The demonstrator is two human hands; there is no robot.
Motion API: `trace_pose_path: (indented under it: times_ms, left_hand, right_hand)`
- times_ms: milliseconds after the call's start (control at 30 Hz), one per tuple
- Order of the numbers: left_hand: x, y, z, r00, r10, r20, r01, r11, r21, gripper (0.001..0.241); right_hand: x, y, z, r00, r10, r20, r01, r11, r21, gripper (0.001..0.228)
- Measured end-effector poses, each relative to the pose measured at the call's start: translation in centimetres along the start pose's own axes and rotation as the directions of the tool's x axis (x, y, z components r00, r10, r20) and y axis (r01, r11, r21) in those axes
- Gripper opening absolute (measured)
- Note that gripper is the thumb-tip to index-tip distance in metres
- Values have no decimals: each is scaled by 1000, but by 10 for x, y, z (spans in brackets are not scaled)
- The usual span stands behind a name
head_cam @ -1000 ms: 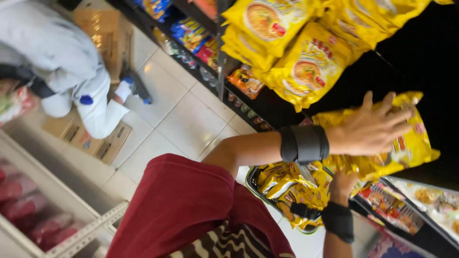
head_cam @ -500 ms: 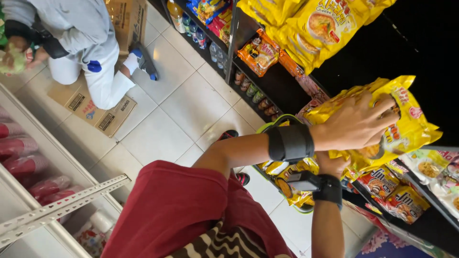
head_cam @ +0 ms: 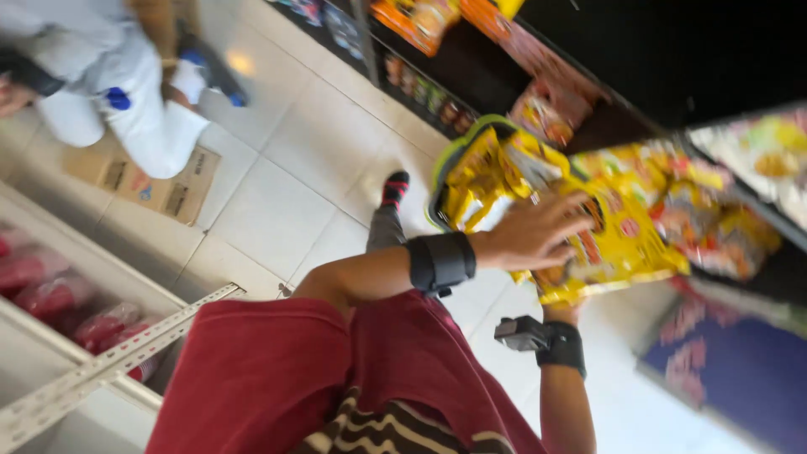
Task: The person organizes and stocks various packets of instant ramen noodles onto grocery store shelves from a basket.
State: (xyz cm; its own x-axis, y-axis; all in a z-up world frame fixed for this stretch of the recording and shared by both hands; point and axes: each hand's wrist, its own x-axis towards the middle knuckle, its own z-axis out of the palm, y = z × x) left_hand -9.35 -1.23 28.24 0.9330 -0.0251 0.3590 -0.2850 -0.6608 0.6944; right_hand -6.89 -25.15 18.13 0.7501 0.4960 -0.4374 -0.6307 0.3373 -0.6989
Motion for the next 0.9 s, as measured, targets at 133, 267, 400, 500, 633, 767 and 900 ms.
trace_pose_path:
  times_ms: [133, 267, 400, 500, 633, 767, 900]
  left_hand:
    - [-15, 16, 21, 961, -71, 266, 75, 997, -5, 80]
    - [-32, 3, 74, 950, -217, 225, 251, 959, -134, 119]
    - [-40, -23, 113, 905, -389, 170, 423, 864, -273, 119]
    - [-47, -51, 127, 911, -409, 47, 402, 860, -314, 118]
    - [-58, -56, 67, 855, -508, 109, 505, 765, -400, 103]
    - [-79, -47, 28, 767, -596, 239, 606, 549, -575, 100]
    - [-71, -58, 43, 753, -609, 247, 597, 476, -646, 94]
  right_hand:
    - [-57, -9, -8, 994, -43, -102, 65, 972, 225, 65]
    - [-62, -20, -20, 908, -417, 31, 271, 531, -803, 59]
    - [-33, -41, -42, 920, -103, -378, 136, 989, 61, 48]
    - [-10, -59, -25, 852, -119, -510, -42, 955, -293, 42]
    - [1, -23, -2, 916, -202, -346, 16, 881, -472, 32]
    - [-1, 9, 8, 872, -272, -406, -6, 824, -566, 40]
    - [15, -18, 15, 874, -407, -266, -57, 459, -887, 50]
